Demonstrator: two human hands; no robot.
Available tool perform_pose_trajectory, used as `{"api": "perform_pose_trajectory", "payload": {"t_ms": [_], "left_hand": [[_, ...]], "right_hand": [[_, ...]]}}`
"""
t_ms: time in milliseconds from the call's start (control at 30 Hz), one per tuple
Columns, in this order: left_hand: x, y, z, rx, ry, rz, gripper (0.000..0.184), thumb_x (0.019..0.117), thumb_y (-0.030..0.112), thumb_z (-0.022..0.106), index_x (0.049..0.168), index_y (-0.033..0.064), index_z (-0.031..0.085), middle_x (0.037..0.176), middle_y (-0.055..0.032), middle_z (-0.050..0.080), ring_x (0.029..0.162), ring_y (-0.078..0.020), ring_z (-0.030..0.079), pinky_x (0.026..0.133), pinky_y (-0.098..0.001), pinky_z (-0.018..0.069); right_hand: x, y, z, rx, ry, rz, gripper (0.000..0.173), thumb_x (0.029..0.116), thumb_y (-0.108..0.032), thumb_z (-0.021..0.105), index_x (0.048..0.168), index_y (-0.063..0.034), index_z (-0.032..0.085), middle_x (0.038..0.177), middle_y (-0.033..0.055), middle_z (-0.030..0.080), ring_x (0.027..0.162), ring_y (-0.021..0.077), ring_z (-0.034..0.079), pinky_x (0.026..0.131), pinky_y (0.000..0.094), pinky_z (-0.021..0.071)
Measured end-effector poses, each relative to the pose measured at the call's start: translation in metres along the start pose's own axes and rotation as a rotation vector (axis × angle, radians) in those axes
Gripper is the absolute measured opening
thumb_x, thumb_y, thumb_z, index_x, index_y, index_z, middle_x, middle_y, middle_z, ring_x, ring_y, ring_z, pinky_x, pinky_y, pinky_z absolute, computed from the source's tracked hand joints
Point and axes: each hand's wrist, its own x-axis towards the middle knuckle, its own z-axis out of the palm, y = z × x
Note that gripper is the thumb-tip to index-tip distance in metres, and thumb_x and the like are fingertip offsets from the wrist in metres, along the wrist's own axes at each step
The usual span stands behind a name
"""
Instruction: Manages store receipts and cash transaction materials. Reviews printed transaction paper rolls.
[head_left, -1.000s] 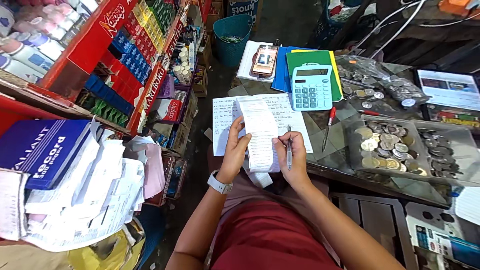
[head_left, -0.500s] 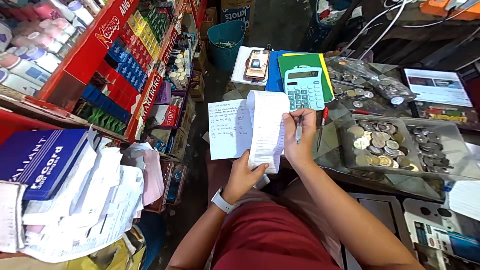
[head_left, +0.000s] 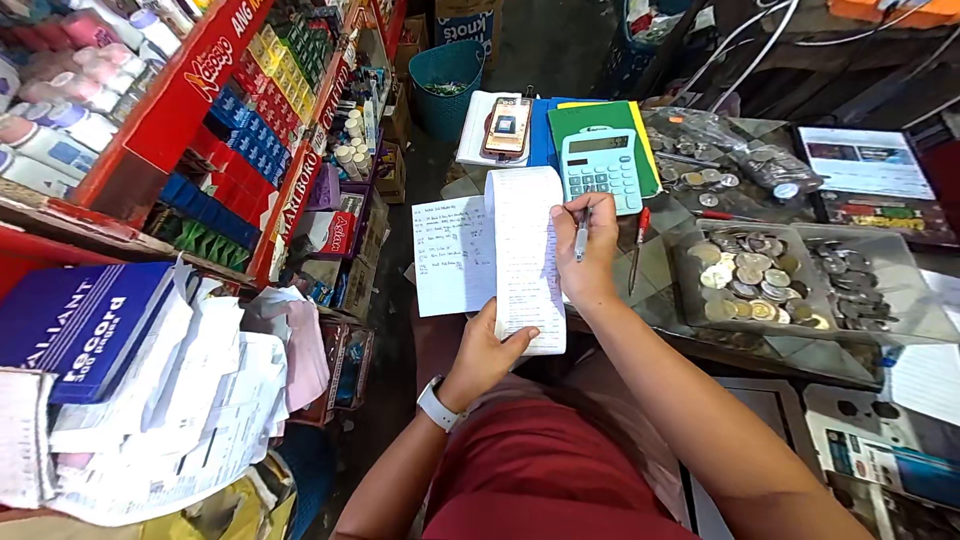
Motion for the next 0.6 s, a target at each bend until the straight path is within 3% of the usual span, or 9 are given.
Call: {"api": "perform_pose_trajectory", "payload": {"t_ms": [333,467,600], "left_hand": [[-0.003,0.006,-0.006,-0.049,0.021,0.004,0.038,0.0922,-0.007,0.065,0.127,-0.0113,0.050,0.107,-0.0110,0.073,0.095,-0.0124,0.074,0.089,-0.0313,0.0618],[-0.002,0.007,-0.009,-0.028,0.027,-0.012,0.039,0.0924,-0.005,0.065,0.127,-0.0111,0.050,0.107,-0.0108,0.073,0.095,-0.0120,0.073,0.089,-0.0313,0.0616],[-0.003,0.009,-0.010,-0.038,0.044,-0.018,0.039,0.0920,-0.006,0.065,0.127,-0.0111,0.050,0.107,-0.0104,0.073,0.095,-0.0119,0.074,0.089,-0.0312,0.0617]], "right_hand": [[0.002,0.003,0.003,0.004,-0.068,-0.046,0.009,0.1036,-0.013,0.057,0.107,-0.0105,0.049,0.084,-0.0015,0.047,0.061,0.0014,0.045,0.055,0.0161,0.0411],[0.009,0.006,0.008,0.025,-0.050,-0.087,0.009,0.1018,-0.007,0.057,0.107,-0.0047,0.051,0.087,-0.0018,0.049,0.068,-0.0015,0.048,0.062,0.0133,0.0434],[0.011,0.006,0.009,0.006,-0.069,-0.085,0.009,0.1018,-0.008,0.057,0.107,-0.0045,0.051,0.087,-0.0019,0.049,0.068,-0.0022,0.048,0.062,0.0127,0.0430]]}}
